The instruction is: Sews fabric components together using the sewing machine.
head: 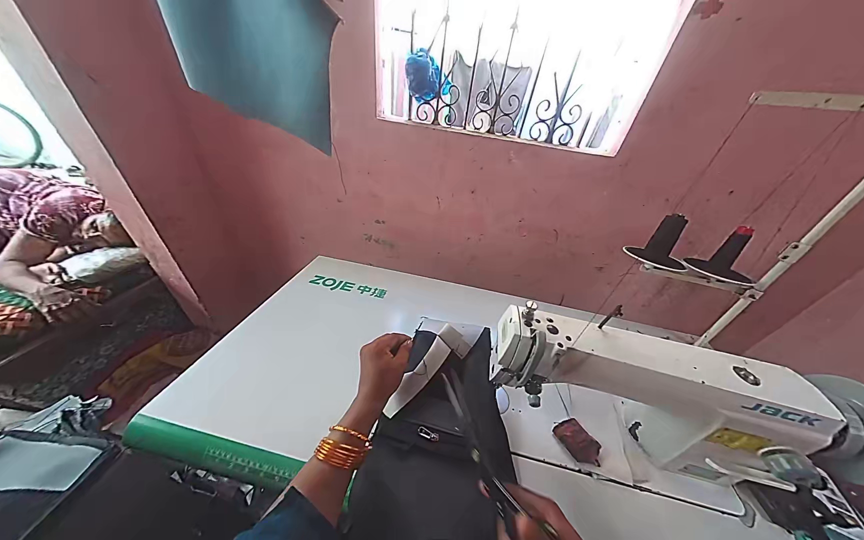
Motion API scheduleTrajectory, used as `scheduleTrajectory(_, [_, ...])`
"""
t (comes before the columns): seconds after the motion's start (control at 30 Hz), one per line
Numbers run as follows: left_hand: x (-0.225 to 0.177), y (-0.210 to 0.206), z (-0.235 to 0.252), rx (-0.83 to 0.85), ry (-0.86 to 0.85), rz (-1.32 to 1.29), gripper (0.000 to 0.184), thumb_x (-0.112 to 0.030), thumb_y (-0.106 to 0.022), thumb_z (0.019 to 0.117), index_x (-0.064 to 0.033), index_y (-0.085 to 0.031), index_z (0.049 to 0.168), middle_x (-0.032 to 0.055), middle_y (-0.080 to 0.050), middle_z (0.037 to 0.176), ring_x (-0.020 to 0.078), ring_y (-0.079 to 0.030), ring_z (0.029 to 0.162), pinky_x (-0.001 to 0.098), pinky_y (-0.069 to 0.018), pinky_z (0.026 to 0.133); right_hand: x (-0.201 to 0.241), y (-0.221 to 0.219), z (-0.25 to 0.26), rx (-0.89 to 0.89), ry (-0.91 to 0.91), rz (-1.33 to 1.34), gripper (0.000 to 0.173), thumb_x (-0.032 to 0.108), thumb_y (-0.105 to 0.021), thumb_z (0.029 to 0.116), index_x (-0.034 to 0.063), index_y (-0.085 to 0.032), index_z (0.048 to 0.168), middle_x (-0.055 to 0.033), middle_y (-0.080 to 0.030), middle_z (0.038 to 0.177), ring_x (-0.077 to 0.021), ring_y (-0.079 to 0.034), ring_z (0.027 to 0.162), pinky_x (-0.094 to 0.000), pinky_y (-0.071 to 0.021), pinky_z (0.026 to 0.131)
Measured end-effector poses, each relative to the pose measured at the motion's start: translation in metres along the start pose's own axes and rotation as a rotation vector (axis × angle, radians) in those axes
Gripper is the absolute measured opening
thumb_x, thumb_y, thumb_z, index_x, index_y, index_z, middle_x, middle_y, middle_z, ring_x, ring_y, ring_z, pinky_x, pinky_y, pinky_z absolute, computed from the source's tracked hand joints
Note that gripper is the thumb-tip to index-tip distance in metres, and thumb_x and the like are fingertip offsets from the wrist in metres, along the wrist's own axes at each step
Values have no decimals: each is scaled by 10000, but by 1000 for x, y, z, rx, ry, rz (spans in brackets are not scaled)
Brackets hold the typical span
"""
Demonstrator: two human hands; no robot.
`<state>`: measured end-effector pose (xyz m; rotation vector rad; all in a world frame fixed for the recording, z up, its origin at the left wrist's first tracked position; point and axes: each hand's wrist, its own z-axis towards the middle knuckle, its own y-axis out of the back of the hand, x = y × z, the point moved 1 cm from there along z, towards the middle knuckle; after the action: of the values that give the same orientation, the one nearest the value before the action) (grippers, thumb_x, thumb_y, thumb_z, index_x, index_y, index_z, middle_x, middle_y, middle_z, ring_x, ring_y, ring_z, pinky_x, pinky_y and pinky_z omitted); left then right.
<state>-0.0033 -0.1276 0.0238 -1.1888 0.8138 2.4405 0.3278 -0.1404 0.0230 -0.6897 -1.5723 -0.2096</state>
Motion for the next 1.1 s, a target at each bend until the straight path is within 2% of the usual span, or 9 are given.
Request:
scheduleTrajectory(0.13, [-5, 0, -1, -8, -17, -7, 181, -109, -630, 940, -17, -784, 916, 88, -751, 836, 128, -695, 746, 328, -559, 735, 26, -17, 89, -25, -103, 1, 393, 391, -701, 930, 57, -598, 1110, 14, -607, 673, -78, -571, 487, -230, -509, 452])
scheduleTrajectory(0.23, [-3, 2, -1, 5, -49, 9, 183, -95, -624, 943, -9, -784, 916, 99, -754, 850, 145, -704, 768, 336, -567, 753, 31, -20, 109, -70, -95, -32, 301, 253, -745, 905, 23, -659, 1080, 0, -592, 622, -75, -543, 438, -219, -474, 400])
scheduleTrajectory(0.4, [38, 98, 41, -219, 96, 272, 292, -133, -550, 1035, 91, -733, 1076, 274, -731, 1074, 407, -706, 1064, 577, -510, 992, 20, -2, 32, -114, -13, -256, 393, 228, -740, 909, 3, -639, 1215, 56, -665, 728, -47, -583, 512, -233, -516, 464])
scheduleTrajectory(0.5, [57, 157, 67, -434, 264, 335, 275, -186, -606, 999, 38, -737, 1092, 273, -712, 1052, 411, -667, 1028, 608, -432, 989, 10, 22, -12, -229, 27, -229, 408, 113, -783, 868, 4, -659, 1241, 54, -744, 817, -32, -620, 540, -228, -529, 463])
scheduleTrajectory(0.6, [18, 140, 59, -174, 152, 348, 274, -143, -565, 1042, 57, -724, 1142, 309, -703, 1092, 476, -673, 1042, 672, -459, 964, 13, 23, -12, -226, 61, -221, 454, 169, -815, 850, 7, -665, 1247, 54, -731, 810, -30, -611, 544, -224, -526, 470])
scheduleTrajectory(0.7, [-32, 79, 28, 59, 50, 168, 236, -152, -599, 1020, 17, -756, 1068, 183, -748, 990, 284, -723, 910, 501, -564, 870, 18, 16, 11, -182, 60, -213, 503, 202, -830, 846, 8, -654, 1275, 54, -728, 782, -28, -604, 520, -212, -517, 453])
scheduleTrajectory(0.87, [-37, 4, -15, 423, 333, -242, 240, -213, -682, 982, -27, -748, 1118, 69, -757, 991, 126, -706, 899, 372, -567, 863, 18, 9, 31, -201, 25, -204, 564, 157, -832, 831, -36, -613, 1313, 35, -716, 752, -36, -583, 491, -213, -505, 437])
scheduleTrajectory(0.97, [-31, -14, -25, 428, 371, -408, 141, -170, -738, 935, -55, -773, 1008, 5, -743, 943, 44, -679, 840, 253, -560, 791, 17, 11, 36, -197, 24, -206, 595, 179, -840, 831, -39, -599, 1330, 33, -711, 749, -36, -577, 491, -214, -499, 439])
scheduleTrajectory(1.1, [-28, -12, -22, 369, 290, -460, 60, -92, -701, 927, -56, -746, 910, -4, -682, 898, 53, -641, 831, 234, -541, 778, 15, 14, 43, -178, 30, -195, 583, 184, -826, 848, -36, -596, 1335, 41, -710, 758, -30, -575, 496, -211, -496, 436])
